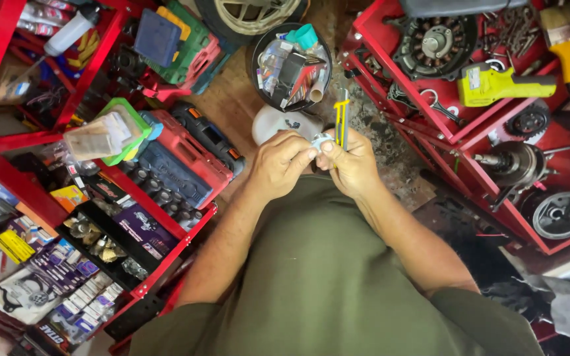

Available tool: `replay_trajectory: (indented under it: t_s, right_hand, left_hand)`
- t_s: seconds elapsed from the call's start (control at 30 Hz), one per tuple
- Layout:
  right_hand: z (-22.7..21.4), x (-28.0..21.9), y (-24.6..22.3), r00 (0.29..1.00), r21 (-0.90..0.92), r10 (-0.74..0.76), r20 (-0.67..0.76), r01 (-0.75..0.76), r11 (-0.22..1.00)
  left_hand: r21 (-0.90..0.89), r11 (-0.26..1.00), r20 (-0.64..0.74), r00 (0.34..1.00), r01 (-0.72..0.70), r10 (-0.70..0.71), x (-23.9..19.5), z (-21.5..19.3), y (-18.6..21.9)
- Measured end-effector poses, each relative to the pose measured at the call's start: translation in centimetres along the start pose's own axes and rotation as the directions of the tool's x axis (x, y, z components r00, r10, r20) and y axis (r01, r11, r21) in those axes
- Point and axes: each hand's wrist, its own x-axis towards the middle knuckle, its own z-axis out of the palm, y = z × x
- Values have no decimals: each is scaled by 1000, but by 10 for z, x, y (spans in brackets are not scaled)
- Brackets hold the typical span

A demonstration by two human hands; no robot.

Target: The person is using a utility knife to open small boxes and remove new bearings for a motorcycle engine.

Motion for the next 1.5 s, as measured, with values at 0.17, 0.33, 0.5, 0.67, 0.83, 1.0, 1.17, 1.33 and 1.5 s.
replay_trajectory:
  t_s: [0.17,0.33,0.5,0.67,0.83,1.0,1.17,1.33,1.5]
  right_hand:
    - [1,0,9,1000,115,8,12,-9,993]
    - [2,5,15,999,62,14,47,-17,998]
    - [10,11,-15,986,-288,-48,159,93,953]
    - [26,7,-31,973,-443,-104,204,187,877]
    - [28,-4,-28,965,-561,-146,219,247,790]
    - [31,-6,-28,954,-621,-221,204,301,724]
    - [30,-7,-29,930,-645,-290,226,366,671]
    - [29,-9,-27,911,-647,-337,237,407,645]
    - [32,-12,-25,906,-667,-389,170,396,631]
  left_hand:
    - [-35,999,34,999,-15,16,2,-5,9]
    - [-12,1000,12,1000,-10,10,-9,-6,-2]
    - [186,982,-194,978,-33,70,-6,-15,15]
    - [403,911,-218,957,-88,189,-14,-24,12]
    - [542,828,-75,973,-143,217,-21,-34,4]
    - [611,764,-11,962,-209,272,-23,-34,-5]
    - [600,773,-27,960,-209,280,-19,-36,10]
    - [667,682,19,921,-301,388,-17,-35,1]
    - [630,702,30,913,-333,406,-15,-22,1]
